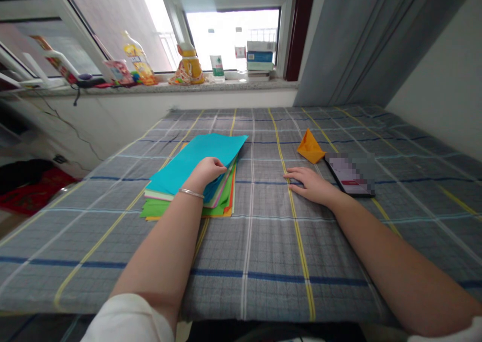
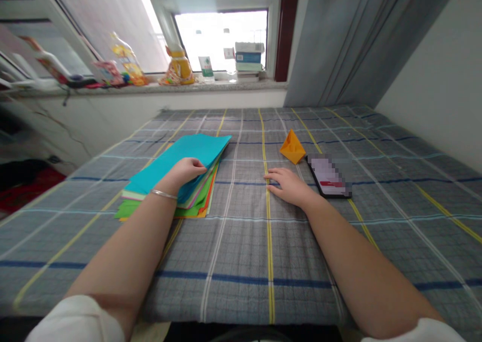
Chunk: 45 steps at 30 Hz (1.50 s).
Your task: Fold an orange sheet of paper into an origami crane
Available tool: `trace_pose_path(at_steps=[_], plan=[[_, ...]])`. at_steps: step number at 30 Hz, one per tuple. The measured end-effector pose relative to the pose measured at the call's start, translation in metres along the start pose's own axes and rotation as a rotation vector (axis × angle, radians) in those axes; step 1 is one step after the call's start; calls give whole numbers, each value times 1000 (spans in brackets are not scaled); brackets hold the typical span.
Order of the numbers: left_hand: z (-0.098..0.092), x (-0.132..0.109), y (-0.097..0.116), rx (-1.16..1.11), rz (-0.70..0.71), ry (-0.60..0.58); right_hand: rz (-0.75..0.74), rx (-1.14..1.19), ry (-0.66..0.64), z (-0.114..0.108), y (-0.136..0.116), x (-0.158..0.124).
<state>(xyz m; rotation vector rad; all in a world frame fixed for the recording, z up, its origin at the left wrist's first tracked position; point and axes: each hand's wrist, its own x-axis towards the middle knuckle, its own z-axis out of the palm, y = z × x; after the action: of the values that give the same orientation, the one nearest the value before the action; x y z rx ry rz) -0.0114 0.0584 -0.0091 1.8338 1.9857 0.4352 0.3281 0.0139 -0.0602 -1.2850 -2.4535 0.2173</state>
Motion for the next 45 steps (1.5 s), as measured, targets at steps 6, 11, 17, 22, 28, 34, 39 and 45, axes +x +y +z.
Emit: trace_pose_path(at_steps=[6,11,17,22,28,34,39,45], plan=[[4,6,-7,46,83,-15,2,10,3,0,0,0],[7,7,-4,138,153,17,0,-7,-9,0,0,0],[1,7,-11,-101,30,-69,-4,2,2,0,1,0],[-2,3,-12,108,111,1,13,63,20,1,-11,3],[-1,-7,-2,480,198,-58,-26,234,10,4,-53,17],[11,-11,8,553,195,28,112,460,5,18,-87,51],[18,-19,18,490,104,135,488,852,-38,45,-106,101],[12,-20,20,458,168,153,476,870,52,72,-113,131]])
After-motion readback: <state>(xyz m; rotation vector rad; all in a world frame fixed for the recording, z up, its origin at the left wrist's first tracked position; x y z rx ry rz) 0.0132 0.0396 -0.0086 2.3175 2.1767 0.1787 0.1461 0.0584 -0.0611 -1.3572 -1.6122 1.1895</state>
